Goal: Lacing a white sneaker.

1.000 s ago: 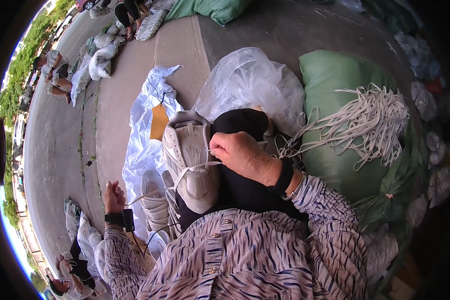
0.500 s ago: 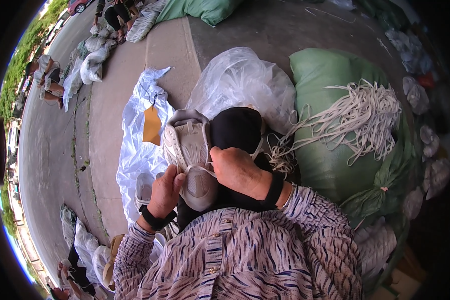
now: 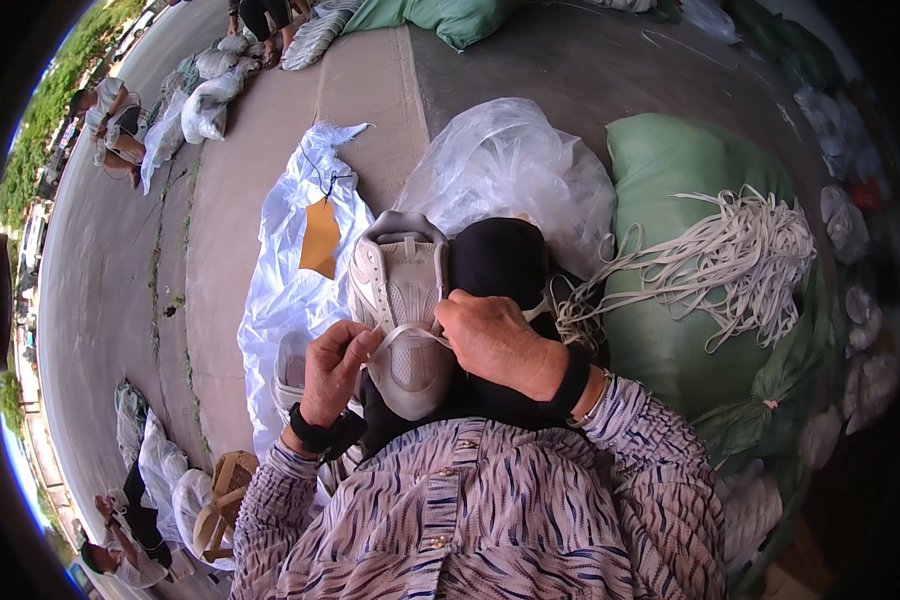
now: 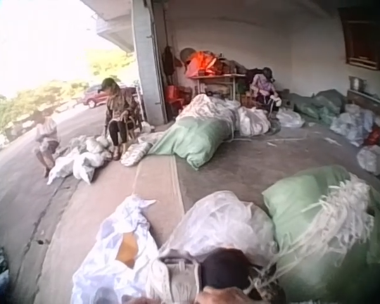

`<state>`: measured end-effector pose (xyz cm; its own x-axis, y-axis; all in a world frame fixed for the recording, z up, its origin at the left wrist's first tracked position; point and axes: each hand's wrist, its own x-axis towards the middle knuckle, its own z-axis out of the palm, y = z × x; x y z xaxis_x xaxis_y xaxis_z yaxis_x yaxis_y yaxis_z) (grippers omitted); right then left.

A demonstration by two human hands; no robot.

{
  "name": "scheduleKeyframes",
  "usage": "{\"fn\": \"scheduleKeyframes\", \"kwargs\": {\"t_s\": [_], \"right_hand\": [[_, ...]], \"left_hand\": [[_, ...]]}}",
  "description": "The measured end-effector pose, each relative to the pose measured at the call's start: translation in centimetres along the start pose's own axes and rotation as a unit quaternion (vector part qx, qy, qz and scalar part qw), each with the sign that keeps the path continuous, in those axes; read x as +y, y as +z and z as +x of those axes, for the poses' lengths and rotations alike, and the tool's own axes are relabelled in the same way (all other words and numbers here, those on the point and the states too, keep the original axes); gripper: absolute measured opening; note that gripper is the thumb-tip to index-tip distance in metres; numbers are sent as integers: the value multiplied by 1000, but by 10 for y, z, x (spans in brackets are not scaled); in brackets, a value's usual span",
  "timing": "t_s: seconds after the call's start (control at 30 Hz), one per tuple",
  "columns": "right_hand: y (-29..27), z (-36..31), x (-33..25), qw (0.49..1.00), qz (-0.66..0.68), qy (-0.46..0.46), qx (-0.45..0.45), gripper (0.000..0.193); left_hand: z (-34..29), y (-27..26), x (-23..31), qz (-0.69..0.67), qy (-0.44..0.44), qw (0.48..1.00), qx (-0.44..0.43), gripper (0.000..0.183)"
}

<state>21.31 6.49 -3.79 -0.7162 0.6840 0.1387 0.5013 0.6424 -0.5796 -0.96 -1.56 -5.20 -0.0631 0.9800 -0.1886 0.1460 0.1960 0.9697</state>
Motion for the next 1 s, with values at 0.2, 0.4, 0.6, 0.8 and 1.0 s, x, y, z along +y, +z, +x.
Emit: {"fn": "scheduleKeyframes", "kwargs": {"t_s": [0.2, 0.4, 0.6, 0.8, 1.0], "right_hand": [[3, 3, 5, 998, 50, 44, 6, 2], [0, 5, 4, 997, 63, 53, 2, 3], [3, 3, 7, 996, 71, 51, 7, 3], [-3, 3, 1, 1000, 20, 18, -2, 4], [-31, 12, -10, 966, -198, -167, -14, 3]], "left_hand": [[8, -2, -3, 38, 21, 999, 12, 16], [16, -7, 5, 70, 67, 995, -31, 16], [27, -12, 5, 100, 1, 993, -66, 19], [30, 1, 27, 304, 24, 952, -13, 18], [36, -5, 76, 586, 195, 768, -169, 15]]}}
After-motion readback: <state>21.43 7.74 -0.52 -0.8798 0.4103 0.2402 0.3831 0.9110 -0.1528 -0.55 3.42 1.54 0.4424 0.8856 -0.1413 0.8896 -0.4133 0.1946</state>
